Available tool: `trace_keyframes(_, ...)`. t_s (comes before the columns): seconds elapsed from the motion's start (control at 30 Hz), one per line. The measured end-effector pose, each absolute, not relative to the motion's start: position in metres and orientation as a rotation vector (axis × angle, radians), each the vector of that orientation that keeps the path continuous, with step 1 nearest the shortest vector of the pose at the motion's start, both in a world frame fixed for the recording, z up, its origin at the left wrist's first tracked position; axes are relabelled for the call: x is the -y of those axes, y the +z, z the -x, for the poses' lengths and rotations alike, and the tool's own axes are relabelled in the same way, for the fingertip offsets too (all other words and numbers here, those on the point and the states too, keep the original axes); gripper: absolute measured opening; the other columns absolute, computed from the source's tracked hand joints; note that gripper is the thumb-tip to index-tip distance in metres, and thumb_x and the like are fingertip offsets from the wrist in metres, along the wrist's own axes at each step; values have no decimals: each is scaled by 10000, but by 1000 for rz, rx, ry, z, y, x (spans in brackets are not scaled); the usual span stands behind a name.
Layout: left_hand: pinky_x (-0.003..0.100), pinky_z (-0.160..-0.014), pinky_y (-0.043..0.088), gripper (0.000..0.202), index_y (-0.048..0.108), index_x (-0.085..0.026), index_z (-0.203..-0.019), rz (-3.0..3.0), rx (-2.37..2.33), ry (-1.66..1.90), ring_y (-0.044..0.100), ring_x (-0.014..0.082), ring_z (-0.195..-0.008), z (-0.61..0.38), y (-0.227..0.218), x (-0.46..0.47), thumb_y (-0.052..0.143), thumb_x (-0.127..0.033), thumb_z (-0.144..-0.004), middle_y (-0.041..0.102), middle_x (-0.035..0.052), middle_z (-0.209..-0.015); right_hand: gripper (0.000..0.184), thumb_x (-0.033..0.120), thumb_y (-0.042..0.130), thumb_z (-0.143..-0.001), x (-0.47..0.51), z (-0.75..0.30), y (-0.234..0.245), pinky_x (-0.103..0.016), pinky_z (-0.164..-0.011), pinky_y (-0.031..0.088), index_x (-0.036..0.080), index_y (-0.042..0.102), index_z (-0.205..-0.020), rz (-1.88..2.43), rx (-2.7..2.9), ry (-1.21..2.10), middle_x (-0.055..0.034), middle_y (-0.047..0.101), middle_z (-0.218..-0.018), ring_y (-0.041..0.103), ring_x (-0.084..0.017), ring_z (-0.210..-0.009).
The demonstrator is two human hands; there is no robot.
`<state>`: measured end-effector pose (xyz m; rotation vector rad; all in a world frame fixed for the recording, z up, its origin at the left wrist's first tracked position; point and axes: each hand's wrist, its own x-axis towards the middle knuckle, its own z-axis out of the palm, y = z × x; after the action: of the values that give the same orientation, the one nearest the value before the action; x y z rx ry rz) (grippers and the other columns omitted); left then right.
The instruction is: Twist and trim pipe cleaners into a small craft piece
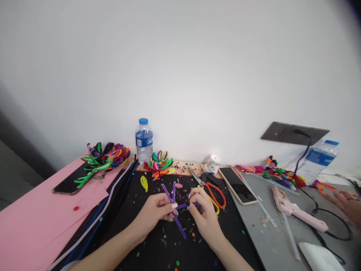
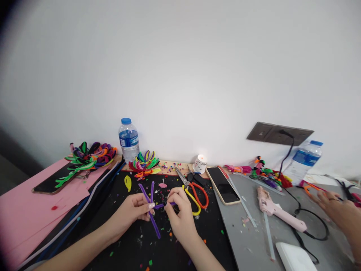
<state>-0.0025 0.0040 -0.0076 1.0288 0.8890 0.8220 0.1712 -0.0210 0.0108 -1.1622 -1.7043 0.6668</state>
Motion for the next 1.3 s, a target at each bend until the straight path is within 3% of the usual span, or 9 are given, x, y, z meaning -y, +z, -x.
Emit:
trace_keyframes(0.2, 231, -579, 478, 246, 575, -121, -701, -1070, -911, 809, 565, 106, -572, 3, -9, -6, 624, -361, -719, 634, 18, -658, 175, 189, 420, -852, 18, -173, 5, -238, -587, 361, 184, 482, -688, 1180, 1647, 762, -33, 479, -817, 473, -144, -711)
trace_keyframes(0.57, 232, -533, 466, 301, 550, -127, -668, -1151, -967, 816, 566, 122, -556, 2, -9, -8, 599, -419, -721, 615, 10, -618, 290, 227, 396, -868, 16, -177, 2, -230, -541, 328, 176, 466, -591, 1286, 1670, 710, 11, 444, -604, 435, -126, -595)
trace_keyframes(0.7, 223, -569, 476, 307, 565, -122, -692, -1037, -968, 857, 565, 109, -575, 4, -8, -8, 617, -424, -712, 618, 13, -645, 228, 261, 406, -861, 15, -176, -2, -206, -460, 304, 175, 496, -670, 1291, 1598, 997, 43, 442, -532, 399, -96, -473)
trace_keyframes(0.83, 216, -609, 480, 287, 579, -128, -710, -943, -935, 938, 563, 105, -618, 4, -4, -6, 626, -411, -713, 604, 7, -666, 61, 193, 549, -752, 17, -170, -5, -191, -462, 314, 167, 530, -700, 1250, 1669, 1180, 38, 522, -567, 441, -91, -485)
trace_keyframes(0.97, 219, -587, 482, 297, 566, -129, -688, -973, -955, 924, 561, 111, -613, 2, -5, -4, 616, -420, -716, 593, 5, -637, 186, 143, 471, -784, 20, -166, -4, -189, -480, 330, 158, 546, -614, 1246, 1722, 1151, 35, 510, -514, 452, -88, -477)
trace_keyframes(1.3, 198, -409, 410, 321, 539, -135, -679, -1235, -1003, 790, 514, 99, -425, -1, -11, -7, 563, -452, -721, 570, -9, -538, 326, 373, 438, -841, 18, -168, -10, -187, -384, 357, 158, 529, -614, 1289, 1549, 1178, 29, 501, -466, 451, -83, -365)
